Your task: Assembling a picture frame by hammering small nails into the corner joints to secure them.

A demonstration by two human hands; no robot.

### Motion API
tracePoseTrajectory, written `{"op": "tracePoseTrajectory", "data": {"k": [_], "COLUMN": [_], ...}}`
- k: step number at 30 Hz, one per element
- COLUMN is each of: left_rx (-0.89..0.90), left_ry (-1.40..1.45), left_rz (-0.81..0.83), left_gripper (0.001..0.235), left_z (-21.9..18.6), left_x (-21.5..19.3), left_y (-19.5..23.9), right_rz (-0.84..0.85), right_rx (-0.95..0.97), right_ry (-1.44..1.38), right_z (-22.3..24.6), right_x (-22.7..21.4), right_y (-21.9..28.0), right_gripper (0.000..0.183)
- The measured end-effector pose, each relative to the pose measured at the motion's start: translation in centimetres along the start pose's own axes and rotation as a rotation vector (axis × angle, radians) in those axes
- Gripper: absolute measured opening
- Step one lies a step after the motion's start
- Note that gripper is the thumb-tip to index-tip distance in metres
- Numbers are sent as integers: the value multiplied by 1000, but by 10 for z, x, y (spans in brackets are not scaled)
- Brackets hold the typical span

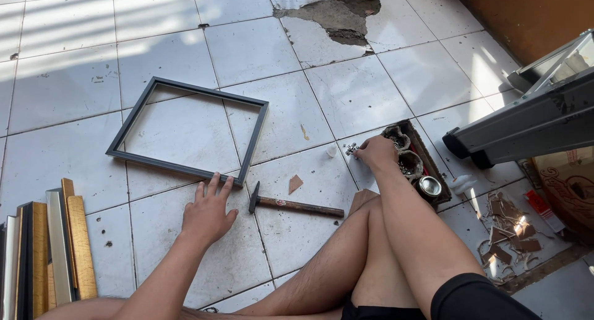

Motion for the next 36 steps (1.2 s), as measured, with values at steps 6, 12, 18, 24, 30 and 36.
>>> {"op": "tracePoseTrajectory", "data": {"k": [6,12,18,24,30,36], "left_rx": [-3,-6,5,8,14,21], "left_ry": [-11,-13,-6,9,30,75], "left_rz": [3,-14,-5,23,74,99], "left_gripper": [64,65,66,68,76,77], "left_z": [2,5,5,3,1,-1], "left_x": [9,9,12,10,14,9], "left_y": [-9,-10,-14,-11,-9,-4], "right_rz": [-56,-121,-74,-4,218,285], "right_rx": [11,43,-9,-303,-558,-729], "right_ry": [-44,-325,-500,-768,-649,-525], "right_z": [-7,-7,12,98,195,240], "right_x": [4,-13,-26,-49,-14,31], "right_y": [-9,19,54,137,178,185], "right_gripper": [18,22,21,29,19,18]}}
Point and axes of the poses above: each hand's wrist, its own y-axis away from the middle knuckle, its own x-axis out of the palm, z = x × y, the point moved 9 cm from there along -y, towards the middle knuckle, and after that the axes turned 11 degrees about z, right-handed, at the moved point
